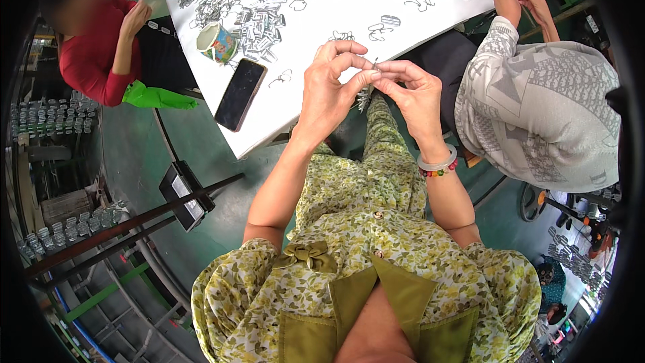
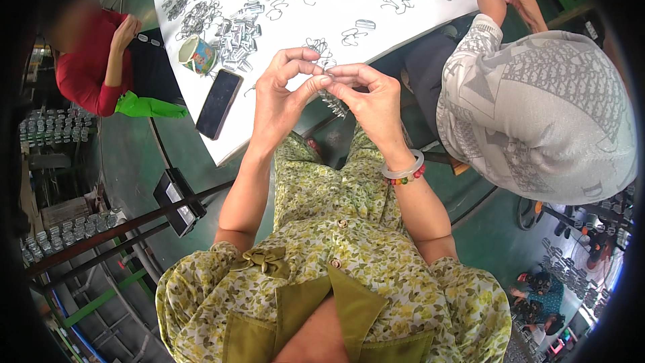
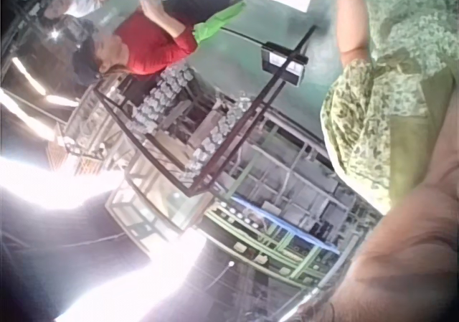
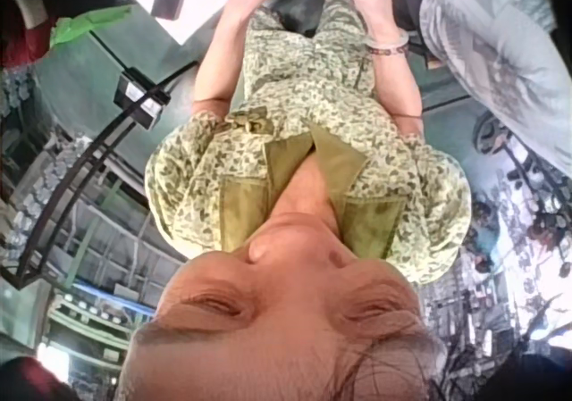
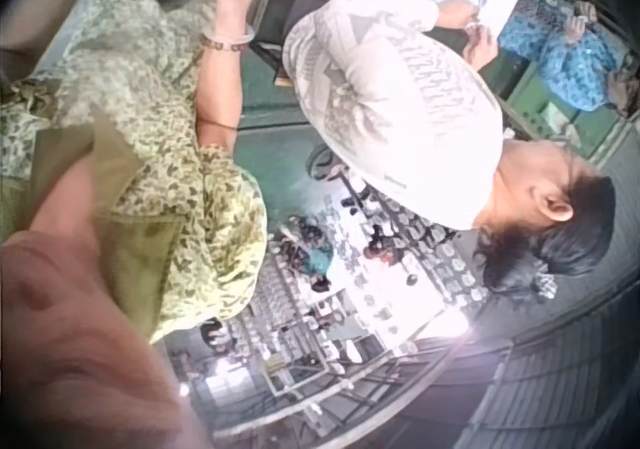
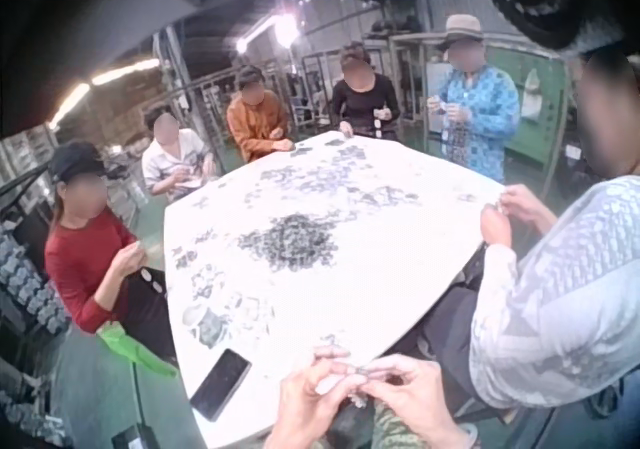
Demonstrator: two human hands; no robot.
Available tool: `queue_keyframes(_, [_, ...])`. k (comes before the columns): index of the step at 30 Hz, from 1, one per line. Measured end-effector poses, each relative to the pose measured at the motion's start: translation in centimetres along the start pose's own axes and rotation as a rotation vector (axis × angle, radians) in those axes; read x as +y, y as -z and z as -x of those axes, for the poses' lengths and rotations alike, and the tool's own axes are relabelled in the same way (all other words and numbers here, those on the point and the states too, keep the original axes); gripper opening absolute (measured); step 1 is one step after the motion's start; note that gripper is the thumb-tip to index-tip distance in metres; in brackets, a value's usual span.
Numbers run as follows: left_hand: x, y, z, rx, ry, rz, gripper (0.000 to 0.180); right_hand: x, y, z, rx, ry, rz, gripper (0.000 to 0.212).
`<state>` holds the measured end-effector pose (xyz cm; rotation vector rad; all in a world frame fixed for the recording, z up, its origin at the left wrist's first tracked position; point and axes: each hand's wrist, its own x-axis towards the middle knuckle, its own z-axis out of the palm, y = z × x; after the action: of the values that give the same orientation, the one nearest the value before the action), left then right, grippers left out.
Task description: The person assembles keychains by hand at a table with several others. They pick up metal key rings and small rectangular metal pieces, link them together, and place the finished keychains on a nearby rack. The process is repetitive and involves continuous manual dexterity.
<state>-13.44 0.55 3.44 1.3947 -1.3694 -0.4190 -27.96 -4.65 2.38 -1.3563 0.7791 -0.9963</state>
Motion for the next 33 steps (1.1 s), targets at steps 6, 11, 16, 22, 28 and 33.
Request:
queue_keyframes(6, [-0.5,0.5,0.6,-0.178,0.097,0.392,0.010,-0.9,1.4,-1.1,-0.097,0.181,0.174,0.022])
queue_keyframes(11, [-0.9,1.1,0.9,-0.163,-0.075,0.297,0.007,0.2,0.9,-6.0,-0.130,0.027,0.143,0.016])
queue_keyframes(16, [-2.0,1.4,2.0,-0.133,-0.050,0.211,0.010,6.6,-6.7,-13.9,-0.488,0.007,0.374,0.022])
queue_keyframes(22, [-2.1,3.0,4.0,-0.115,0.084,0.164,0.006,13.7,-15.2,-19.8,-0.476,0.505,0.634,0.043])
queue_keyframes(28, [-2.8,3.6,5.4,-0.001,0.239,0.128,0.002,18.5,-21.5,-20.3,-0.458,0.420,0.834,0.017])
queue_keyframes(33, [-3.4,3.6,5.5,-0.031,0.139,0.238,0.011,13.2,-15.2,-18.0,-0.366,0.517,1.113,0.005])
